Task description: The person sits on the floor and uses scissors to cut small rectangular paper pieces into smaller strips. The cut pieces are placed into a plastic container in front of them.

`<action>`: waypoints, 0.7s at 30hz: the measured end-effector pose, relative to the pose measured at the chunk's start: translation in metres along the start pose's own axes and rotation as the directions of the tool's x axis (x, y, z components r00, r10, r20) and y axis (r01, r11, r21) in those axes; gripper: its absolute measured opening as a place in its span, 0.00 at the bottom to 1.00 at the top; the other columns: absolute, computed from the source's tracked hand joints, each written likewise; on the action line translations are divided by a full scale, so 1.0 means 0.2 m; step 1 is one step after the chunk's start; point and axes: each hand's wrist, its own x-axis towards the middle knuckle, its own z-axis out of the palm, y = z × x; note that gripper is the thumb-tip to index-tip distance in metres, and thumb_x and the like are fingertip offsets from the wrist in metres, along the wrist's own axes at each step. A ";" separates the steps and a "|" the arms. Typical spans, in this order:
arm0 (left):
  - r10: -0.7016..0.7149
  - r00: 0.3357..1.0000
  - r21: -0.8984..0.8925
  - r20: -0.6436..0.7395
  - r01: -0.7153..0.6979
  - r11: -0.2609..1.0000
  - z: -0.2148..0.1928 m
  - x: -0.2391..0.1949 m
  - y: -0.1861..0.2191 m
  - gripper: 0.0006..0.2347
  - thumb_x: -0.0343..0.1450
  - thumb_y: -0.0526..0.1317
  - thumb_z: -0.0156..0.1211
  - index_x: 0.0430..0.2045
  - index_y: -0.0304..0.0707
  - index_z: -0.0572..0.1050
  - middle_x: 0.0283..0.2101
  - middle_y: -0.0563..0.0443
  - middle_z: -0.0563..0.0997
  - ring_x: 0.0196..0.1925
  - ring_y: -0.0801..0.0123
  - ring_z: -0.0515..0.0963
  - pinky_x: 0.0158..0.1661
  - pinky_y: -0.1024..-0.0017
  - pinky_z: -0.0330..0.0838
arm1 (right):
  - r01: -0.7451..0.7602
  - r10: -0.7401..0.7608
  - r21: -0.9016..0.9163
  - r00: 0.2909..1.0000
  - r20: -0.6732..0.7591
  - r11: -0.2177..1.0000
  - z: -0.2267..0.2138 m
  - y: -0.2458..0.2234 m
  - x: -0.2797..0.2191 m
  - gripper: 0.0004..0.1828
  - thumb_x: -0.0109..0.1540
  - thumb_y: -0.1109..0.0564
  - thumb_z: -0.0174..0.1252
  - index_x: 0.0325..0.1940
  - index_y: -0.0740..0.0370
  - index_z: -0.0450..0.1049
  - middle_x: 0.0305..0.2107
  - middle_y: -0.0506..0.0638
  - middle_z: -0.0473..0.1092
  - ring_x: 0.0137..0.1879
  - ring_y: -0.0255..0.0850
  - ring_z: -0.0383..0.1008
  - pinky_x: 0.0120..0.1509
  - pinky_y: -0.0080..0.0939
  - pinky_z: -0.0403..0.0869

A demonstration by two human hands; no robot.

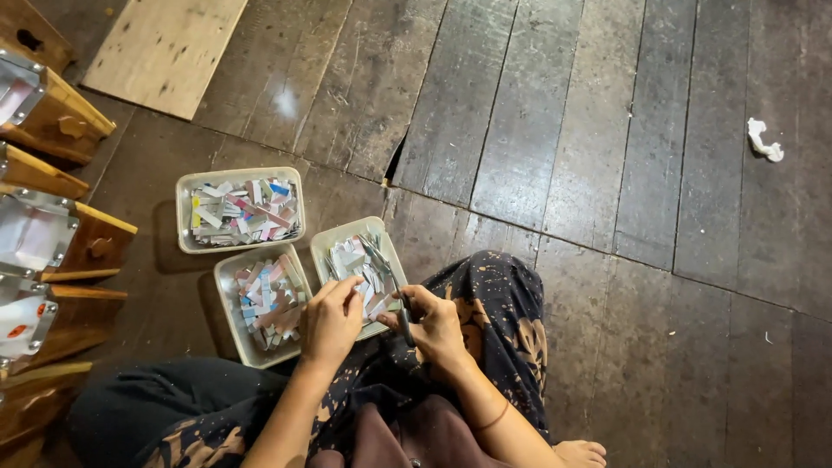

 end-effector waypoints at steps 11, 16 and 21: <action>-0.156 0.988 -0.535 -0.008 0.127 0.835 0.02 -0.19 -0.12 0.10 0.67 0.34 0.63 0.41 0.40 0.82 0.36 0.44 0.86 0.42 0.62 0.85 0.42 0.68 0.79 | 0.007 -0.011 0.055 0.996 0.084 0.998 0.02 0.05 -0.02 0.21 0.49 0.50 0.79 0.42 0.53 0.81 0.22 0.42 0.75 0.30 0.30 0.71 0.38 0.31 0.71; -0.209 0.977 -0.672 -0.054 0.119 0.731 0.08 -0.18 -0.19 0.10 0.67 0.30 0.66 0.42 0.34 0.82 0.35 0.38 0.86 0.41 0.61 0.85 0.42 0.64 0.80 | 0.100 -0.060 -0.225 0.982 0.179 0.969 0.01 0.00 -0.02 0.25 0.45 0.44 0.80 0.44 0.45 0.83 0.19 0.48 0.78 0.30 0.47 0.79 0.39 0.44 0.74; -0.191 0.981 -0.759 -0.015 0.114 0.641 0.02 -0.20 -0.10 0.08 0.69 0.32 0.68 0.40 0.32 0.82 0.33 0.46 0.86 0.37 0.74 0.82 0.42 0.71 0.80 | 0.234 -0.141 -0.473 0.965 0.223 0.849 -0.01 -0.10 -0.04 0.29 0.42 0.38 0.78 0.45 0.42 0.80 0.24 0.41 0.79 0.34 0.43 0.80 0.44 0.44 0.75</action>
